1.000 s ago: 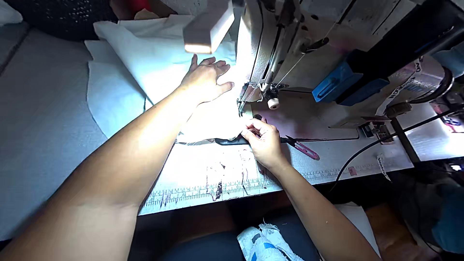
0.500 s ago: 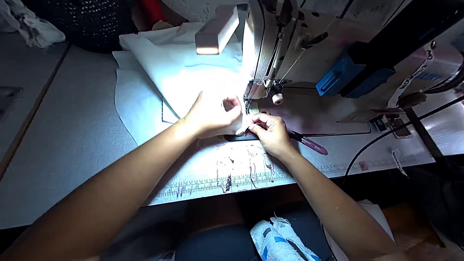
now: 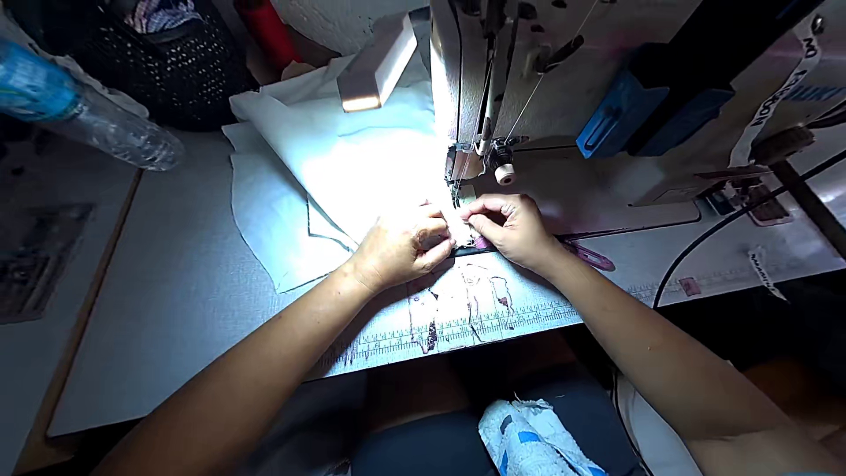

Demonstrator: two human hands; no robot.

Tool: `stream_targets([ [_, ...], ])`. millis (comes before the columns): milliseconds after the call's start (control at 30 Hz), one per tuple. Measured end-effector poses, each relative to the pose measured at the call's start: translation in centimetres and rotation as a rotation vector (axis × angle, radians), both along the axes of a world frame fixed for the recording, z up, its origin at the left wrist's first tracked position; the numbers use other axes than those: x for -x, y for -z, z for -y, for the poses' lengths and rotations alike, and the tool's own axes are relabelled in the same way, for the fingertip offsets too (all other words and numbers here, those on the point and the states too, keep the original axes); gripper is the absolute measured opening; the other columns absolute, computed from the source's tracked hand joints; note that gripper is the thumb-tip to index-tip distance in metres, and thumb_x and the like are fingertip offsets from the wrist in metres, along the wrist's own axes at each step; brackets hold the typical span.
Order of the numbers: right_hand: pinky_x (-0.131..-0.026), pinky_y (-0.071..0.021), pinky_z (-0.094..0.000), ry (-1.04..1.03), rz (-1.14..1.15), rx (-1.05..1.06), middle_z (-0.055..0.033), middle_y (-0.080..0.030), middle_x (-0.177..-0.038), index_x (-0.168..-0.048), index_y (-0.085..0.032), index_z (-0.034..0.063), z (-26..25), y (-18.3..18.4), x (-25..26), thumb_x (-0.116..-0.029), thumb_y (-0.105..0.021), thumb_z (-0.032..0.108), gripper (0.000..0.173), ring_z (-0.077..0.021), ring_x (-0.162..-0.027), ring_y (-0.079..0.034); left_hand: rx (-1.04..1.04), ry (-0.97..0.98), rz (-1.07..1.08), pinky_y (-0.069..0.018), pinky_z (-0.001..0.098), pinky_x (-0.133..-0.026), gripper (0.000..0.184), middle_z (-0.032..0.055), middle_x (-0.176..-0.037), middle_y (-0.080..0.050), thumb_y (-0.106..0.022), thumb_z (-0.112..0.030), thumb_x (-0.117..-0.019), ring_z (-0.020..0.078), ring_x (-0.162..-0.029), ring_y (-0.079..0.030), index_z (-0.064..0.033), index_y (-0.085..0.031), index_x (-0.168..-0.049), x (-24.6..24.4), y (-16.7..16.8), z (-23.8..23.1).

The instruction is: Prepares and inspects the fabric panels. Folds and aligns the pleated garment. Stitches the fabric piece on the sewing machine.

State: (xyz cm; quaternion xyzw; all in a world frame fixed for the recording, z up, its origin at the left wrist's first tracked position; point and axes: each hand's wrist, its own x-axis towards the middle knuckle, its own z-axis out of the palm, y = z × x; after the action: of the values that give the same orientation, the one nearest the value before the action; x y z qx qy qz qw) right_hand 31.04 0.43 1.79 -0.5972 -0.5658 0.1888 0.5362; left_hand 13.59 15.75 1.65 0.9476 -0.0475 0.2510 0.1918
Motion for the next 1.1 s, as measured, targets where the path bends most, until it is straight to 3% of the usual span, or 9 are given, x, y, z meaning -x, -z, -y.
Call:
stream_targets([
  [67,-0.076,-0.0575,-0.0262,0.023,0.167,-0.015,-0.004,-0.074,-0.091,-0.09,-0.077,0.0043,0.0,0.3,0.0,-0.0898,-0.072,0.006,0.005,-0.008,-0.083,-0.068,0.016,-0.017,-0.004,-0.0515,0.0379,-0.081,0.027,0.0038,-0.091,-0.071,-0.058,-0.029,-0.098,0.0181,-0.091,-0.066,-0.0096,-0.076,-0.089,0.0,0.0,0.1],
  [133,-0.086,-0.0556,-0.0298,0.0,0.276,-0.026,-0.0054,-0.074,-0.095,-0.085,-0.077,0.005,0.0,0.5,-0.4,-0.0874,-0.074,0.007,0.004,-0.0129,-0.095,-0.068,0.053,-0.049,-0.003,-0.0515,0.0367,-0.08,0.028,0.0036,-0.09,-0.071,-0.06,-0.029,-0.0983,0.017,-0.09,-0.066,-0.0096,-0.075,-0.086,-0.1,0.0,0.2],
  [233,-0.09,-0.0546,-0.0306,-0.044,0.344,0.005,-0.0045,-0.074,-0.096,-0.087,-0.078,0.0064,0.1,0.3,-1.0,-0.0884,-0.073,0.007,0.005,-0.0131,-0.098,-0.068,0.107,-0.105,-0.012,-0.0509,0.0349,-0.074,0.023,0.0012,-0.088,-0.07,-0.063,-0.03,-0.0967,0.0131,-0.085,-0.065,-0.0126,-0.075,-0.088,-0.3,0.2,0.2],
  [333,-0.099,-0.0492,-0.0386,-0.009,0.47,0.019,-0.0004,-0.076,-0.097,-0.091,-0.08,0.0111,0.4,0.1,-1.1,-0.0909,-0.07,0.013,0.01,-0.0135,-0.103,-0.067,0.075,-0.11,-0.004,-0.0498,0.0347,-0.073,0.02,0.001,-0.088,-0.07,-0.065,-0.03,-0.0953,0.0139,-0.084,-0.065,-0.0153,-0.079,-0.094,-0.4,0.4,0.3],
  [433,-0.102,-0.0468,-0.0408,0.039,0.575,-0.022,0.0012,-0.075,-0.097,-0.088,-0.079,0.0135,0.5,0.7,-0.6,-0.0922,-0.068,0.019,0.013,-0.016,-0.109,-0.065,0.058,-0.097,0.021,-0.0514,0.0355,-0.077,0.019,0.0015,-0.094,-0.073,-0.065,-0.028,-0.0952,0.0147,-0.09,-0.067,-0.0148,-0.079,-0.092,-0.4,0.6,0.5],
  [533,-0.106,-0.0468,-0.042,0.053,0.668,-0.094,-0.0028,-0.076,-0.104,-0.089,-0.08,0.0113,1.2,1.1,0.1,-0.0932,-0.064,0.018,0.018,-0.0238,-0.118,-0.064,0.011,-0.078,0.026,-0.0531,0.0367,-0.084,0.02,0.0032,-0.107,-0.075,-0.064,-0.026,-0.0965,0.018,-0.098,-0.068,-0.0126,-0.078,-0.094,-0.3,0.7,0.6],
  [700,-0.11,-0.0459,-0.0411,0.026,0.735,-0.129,-0.0061,-0.077,-0.11,-0.099,-0.08,0.008,2.4,1.4,0.7,-0.0955,-0.062,0.018,0.021,-0.0241,-0.12,-0.066,0.012,-0.088,0.013,-0.0527,0.037,-0.08,0.023,0.0027,-0.101,-0.075,-0.061,-0.028,-0.0983,0.0169,-0.093,-0.069,-0.0126,-0.079,-0.096,-0.3,0.6,0.5],
  [800,-0.109,-0.047,-0.0405,0.036,0.775,-0.152,-0.0086,-0.076,-0.11,-0.097,-0.079,0.0055,2.5,1.5,1.1,-0.0956,-0.062,0.015,0.02,-0.0258,-0.119,-0.066,0.007,-0.096,0.025,-0.0534,0.0361,-0.084,0.025,0.0033,-0.104,-0.076,-0.058,-0.025,-0.0999,0.017,-0.096,-0.069,-0.012,-0.078,-0.104,-0.4,0.6,0.5],
  [1100,-0.108,-0.047,-0.0404,0.041,0.771,-0.157,-0.0091,-0.077,-0.108,-0.096,-0.079,0.0053,2.3,1.9,1.0,-0.0971,-0.06,0.014,0.021,-0.026,-0.119,-0.067,-0.067,-0.109,0.031,-0.0531,0.0384,-0.083,0.025,0.0028,-0.107,-0.076,-0.059,-0.026,-0.0999,0.0209,-0.096,-0.069,-0.0127,-0.08,-0.102,-0.3,0.9,0.8],
])
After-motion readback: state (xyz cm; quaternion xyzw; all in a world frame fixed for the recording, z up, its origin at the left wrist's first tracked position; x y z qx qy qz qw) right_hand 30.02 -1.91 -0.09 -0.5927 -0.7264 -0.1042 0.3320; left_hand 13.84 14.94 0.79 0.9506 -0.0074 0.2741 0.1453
